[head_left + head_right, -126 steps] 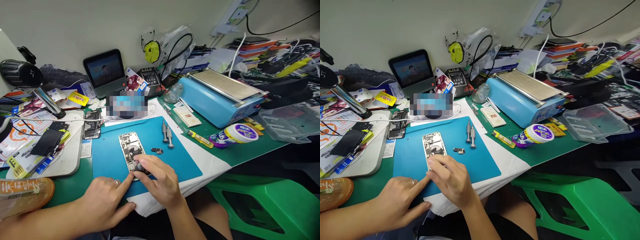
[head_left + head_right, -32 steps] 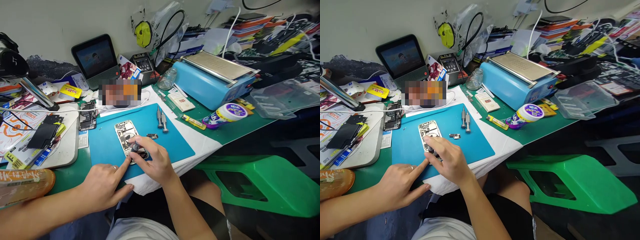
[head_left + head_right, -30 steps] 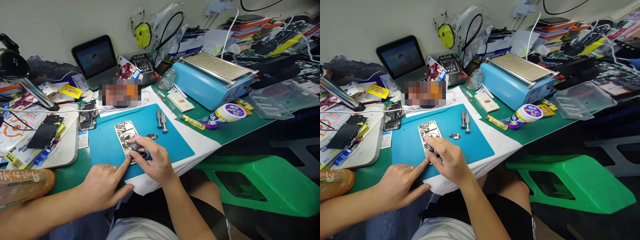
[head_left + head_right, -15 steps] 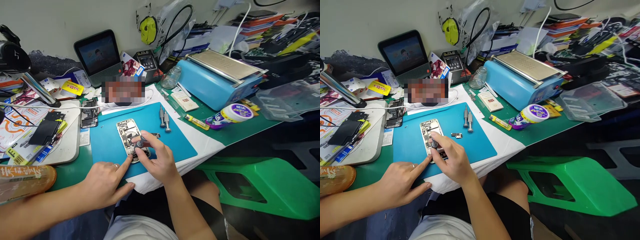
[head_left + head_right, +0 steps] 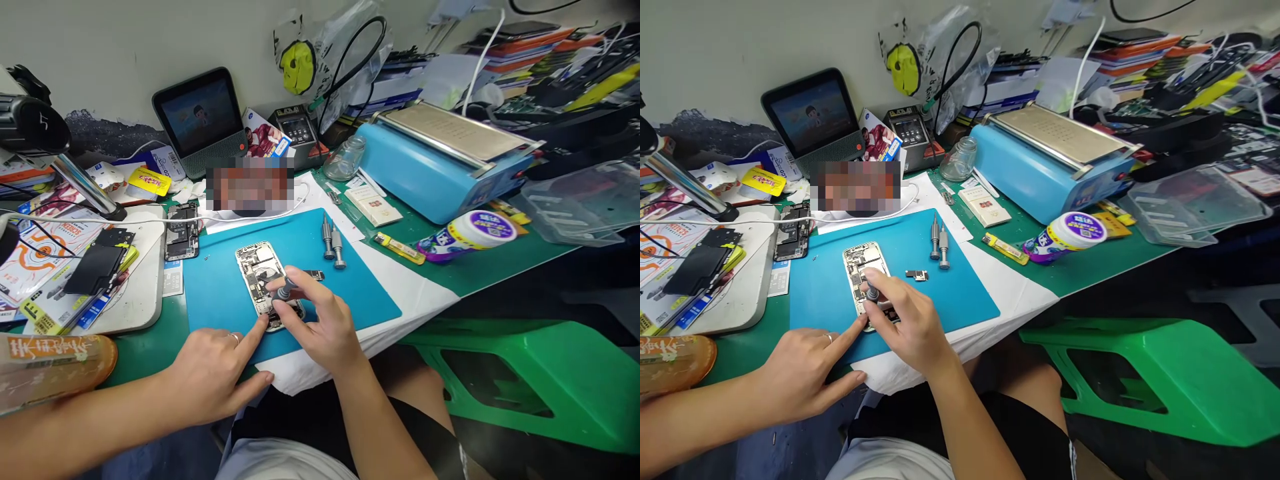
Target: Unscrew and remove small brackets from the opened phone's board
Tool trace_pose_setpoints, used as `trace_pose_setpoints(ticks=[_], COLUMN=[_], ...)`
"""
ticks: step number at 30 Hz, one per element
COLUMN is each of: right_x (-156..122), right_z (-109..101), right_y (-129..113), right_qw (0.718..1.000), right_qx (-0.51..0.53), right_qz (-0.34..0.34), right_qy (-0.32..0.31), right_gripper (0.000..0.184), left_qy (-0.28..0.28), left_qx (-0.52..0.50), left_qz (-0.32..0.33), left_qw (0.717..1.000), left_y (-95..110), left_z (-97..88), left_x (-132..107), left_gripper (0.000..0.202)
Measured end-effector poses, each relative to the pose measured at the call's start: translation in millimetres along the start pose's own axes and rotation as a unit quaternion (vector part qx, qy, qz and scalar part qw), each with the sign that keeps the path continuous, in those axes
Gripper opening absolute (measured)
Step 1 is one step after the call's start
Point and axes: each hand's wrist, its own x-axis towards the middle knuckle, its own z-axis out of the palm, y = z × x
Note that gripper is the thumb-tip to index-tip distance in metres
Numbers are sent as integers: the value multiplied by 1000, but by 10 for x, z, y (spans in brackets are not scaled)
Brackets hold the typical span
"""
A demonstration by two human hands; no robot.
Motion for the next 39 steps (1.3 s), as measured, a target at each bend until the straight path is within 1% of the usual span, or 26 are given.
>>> trace_pose_setpoints(ticks=[8, 16, 39], right_x=[9, -12, -2], right_z=[0, -6, 2], right_y=[5, 5, 7], right_qw=[1000, 1000, 1000], right_qx=[-4, 10, -1], right_qz=[-8, 5, -1], right_qy=[0, -17, -14], right_gripper=[65, 66, 66], left_qy=[3, 16, 31], left_qx=[1, 1, 7], left_qz=[4, 5, 11], left_qw=[1000, 1000, 999], left_y=[12, -3, -7], left_z=[-17, 18, 5], left_x=[-1, -2, 23], left_gripper=[63, 61, 59])
